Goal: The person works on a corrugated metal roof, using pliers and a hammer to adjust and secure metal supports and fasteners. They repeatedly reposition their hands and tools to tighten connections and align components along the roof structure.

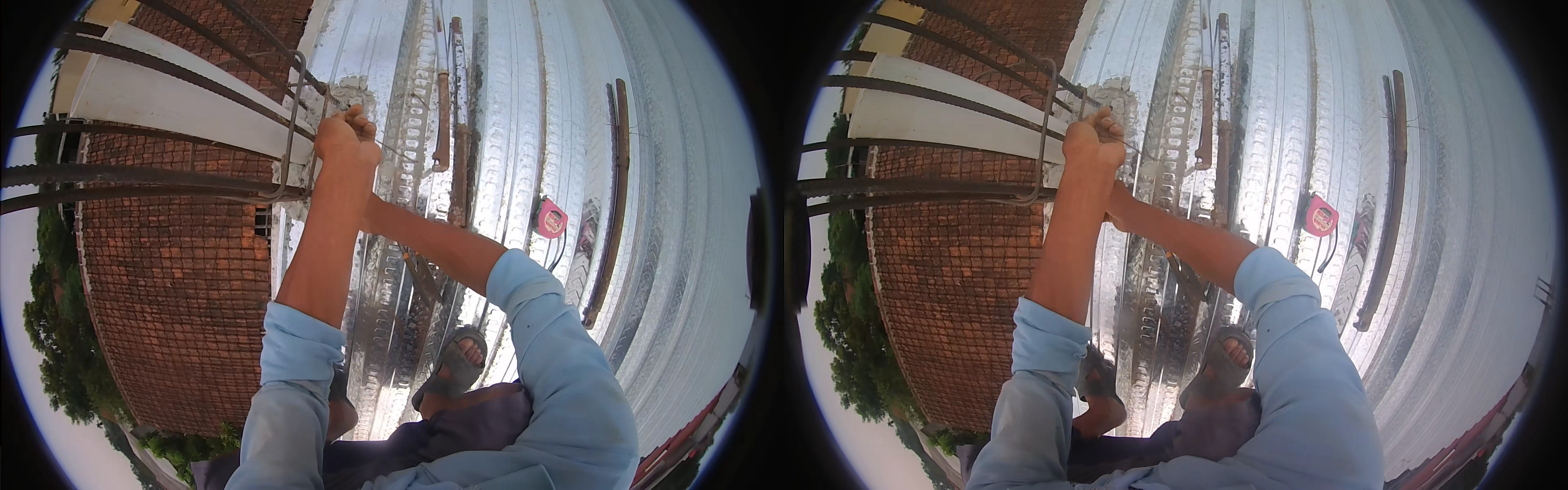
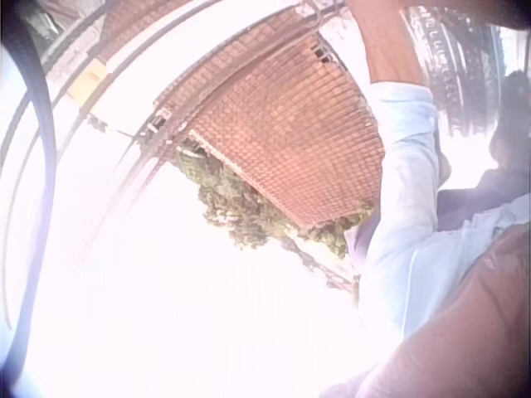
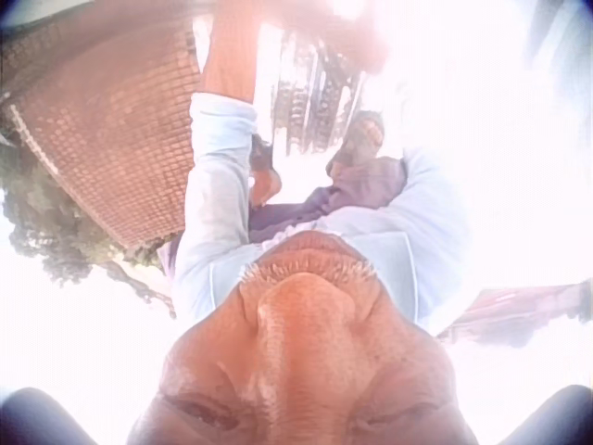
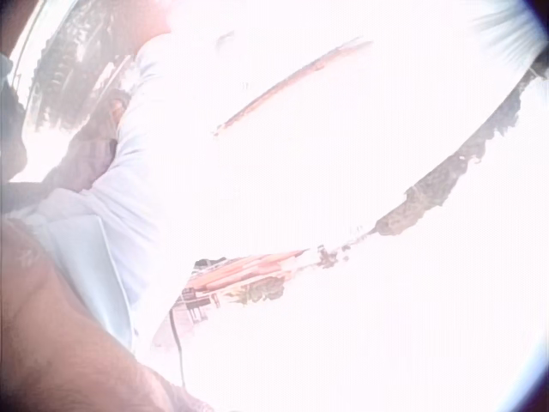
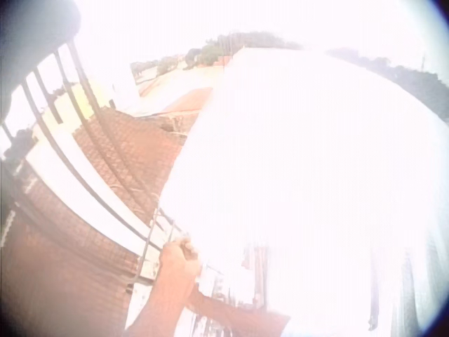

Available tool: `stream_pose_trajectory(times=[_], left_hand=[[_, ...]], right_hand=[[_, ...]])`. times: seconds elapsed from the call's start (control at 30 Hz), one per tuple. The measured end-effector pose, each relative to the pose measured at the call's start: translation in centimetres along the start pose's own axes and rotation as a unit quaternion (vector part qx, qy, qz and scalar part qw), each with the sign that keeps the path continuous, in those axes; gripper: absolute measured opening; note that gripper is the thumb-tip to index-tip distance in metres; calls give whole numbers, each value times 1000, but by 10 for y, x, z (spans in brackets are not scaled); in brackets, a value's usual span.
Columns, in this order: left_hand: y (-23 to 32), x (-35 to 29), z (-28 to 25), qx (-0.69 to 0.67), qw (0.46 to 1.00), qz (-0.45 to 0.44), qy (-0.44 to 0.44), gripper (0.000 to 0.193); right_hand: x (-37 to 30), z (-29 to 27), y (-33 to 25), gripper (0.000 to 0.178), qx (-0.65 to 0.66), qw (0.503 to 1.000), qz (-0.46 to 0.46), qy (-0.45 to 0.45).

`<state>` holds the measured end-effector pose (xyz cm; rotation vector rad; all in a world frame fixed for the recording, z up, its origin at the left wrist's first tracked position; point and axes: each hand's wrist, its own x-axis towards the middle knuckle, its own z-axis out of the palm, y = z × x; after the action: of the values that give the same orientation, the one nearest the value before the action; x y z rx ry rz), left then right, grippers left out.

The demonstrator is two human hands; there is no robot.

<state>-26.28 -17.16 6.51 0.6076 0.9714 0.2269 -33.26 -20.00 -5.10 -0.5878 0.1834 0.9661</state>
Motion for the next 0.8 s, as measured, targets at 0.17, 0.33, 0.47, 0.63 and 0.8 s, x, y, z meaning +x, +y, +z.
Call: stream_pose_trajectory(times=[0.17, 0.33, 0.47, 0.63, 0.8], left_hand=[[-24, -19, -15, 116, 989, 45, -83, 46], [-19, -5, -58, 54, 995, -26, -78, 70], [-19, 6, -62, 15, 989, -14, -143, 70], [-26, -10, -43, -32, 994, -8, -106, 63], [-27, 4, -50, -73, 995, 9, -70, 48]], right_hand=[[-48, -52, -46, 28, -485, 827, -214, 186], [-117, -96, -91, 32, -665, 690, -131, 253], [-158, -53, -13, 63, -845, 518, -7, 131], [-171, -82, 67, 94, -838, 522, -18, 158], [-172, -87, 20, 63, -513, 815, 88, 256]])
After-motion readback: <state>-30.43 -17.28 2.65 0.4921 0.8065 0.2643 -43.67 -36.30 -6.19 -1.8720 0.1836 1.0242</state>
